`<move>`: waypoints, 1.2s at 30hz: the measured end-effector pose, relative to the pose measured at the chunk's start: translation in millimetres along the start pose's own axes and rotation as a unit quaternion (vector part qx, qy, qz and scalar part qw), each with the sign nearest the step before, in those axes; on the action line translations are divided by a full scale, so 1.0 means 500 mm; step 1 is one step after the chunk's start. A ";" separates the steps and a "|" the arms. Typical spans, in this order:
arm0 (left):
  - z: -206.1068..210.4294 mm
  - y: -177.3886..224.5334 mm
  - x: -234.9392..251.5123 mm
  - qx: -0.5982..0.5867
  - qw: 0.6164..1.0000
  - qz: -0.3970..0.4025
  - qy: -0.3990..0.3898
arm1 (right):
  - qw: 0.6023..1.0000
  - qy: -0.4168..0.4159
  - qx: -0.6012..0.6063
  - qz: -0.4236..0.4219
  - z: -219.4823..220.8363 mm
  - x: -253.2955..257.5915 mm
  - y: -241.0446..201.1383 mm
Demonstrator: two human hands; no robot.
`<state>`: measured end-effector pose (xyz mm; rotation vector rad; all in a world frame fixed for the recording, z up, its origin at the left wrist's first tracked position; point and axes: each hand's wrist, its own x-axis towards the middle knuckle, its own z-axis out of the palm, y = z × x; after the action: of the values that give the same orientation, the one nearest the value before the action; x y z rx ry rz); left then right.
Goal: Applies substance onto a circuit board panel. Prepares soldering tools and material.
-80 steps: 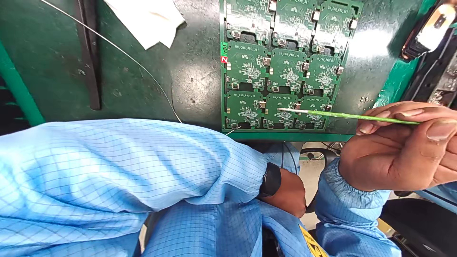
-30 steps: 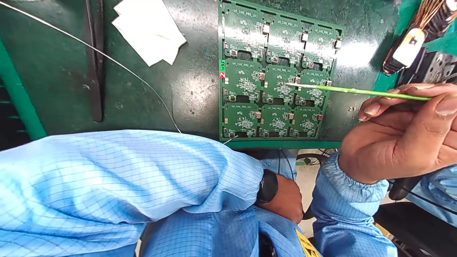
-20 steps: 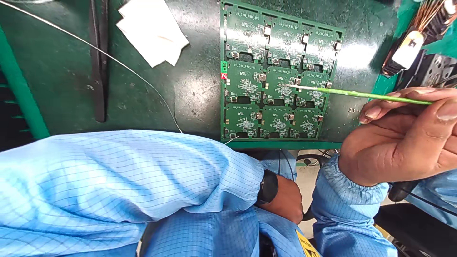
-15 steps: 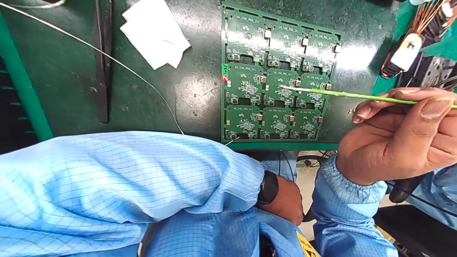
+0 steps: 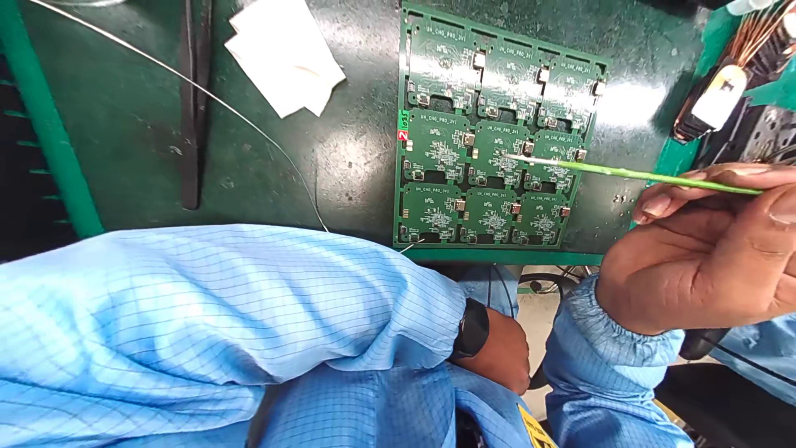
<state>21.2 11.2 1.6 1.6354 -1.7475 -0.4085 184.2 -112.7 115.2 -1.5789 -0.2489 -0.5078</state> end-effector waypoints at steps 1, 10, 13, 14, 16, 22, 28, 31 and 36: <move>0.000 0.000 0.000 0.005 1.000 -0.001 0.001 | 1.000 0.000 -0.002 -0.001 0.001 0.000 0.002; 0.000 0.011 0.009 -0.009 0.999 -0.041 -0.007 | 0.998 -0.025 0.050 0.031 0.030 0.000 -0.013; -0.003 0.013 0.012 -0.014 0.999 -0.050 -0.003 | 0.995 -0.070 0.065 0.035 0.071 -0.001 -0.010; -0.002 0.017 0.015 -0.011 0.998 -0.064 0.002 | 0.994 -0.076 0.067 0.035 0.080 0.000 -0.008; -0.001 0.026 0.019 -0.010 0.996 -0.093 0.007 | 0.994 -0.083 0.060 0.037 0.090 0.001 -0.004; 0.000 0.032 0.025 -0.006 0.995 -0.102 -0.013 | 0.997 -0.064 0.030 0.018 0.080 0.001 0.001; -0.001 0.026 0.017 -0.034 0.993 -0.114 -0.024 | 0.997 -0.066 0.034 0.011 0.084 -0.004 -0.001; -0.002 0.023 0.019 -0.035 0.993 -0.104 -0.030 | 0.998 -0.057 0.025 0.005 0.077 -0.003 -0.001; 0.001 0.027 0.014 -0.017 0.994 -0.110 -0.016 | 0.997 -0.071 0.032 0.006 0.081 -0.002 -0.003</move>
<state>11.2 6.4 12.0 1.8125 -1.5806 -0.5665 189.6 -72.3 116.0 -1.5551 -0.3599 -0.3763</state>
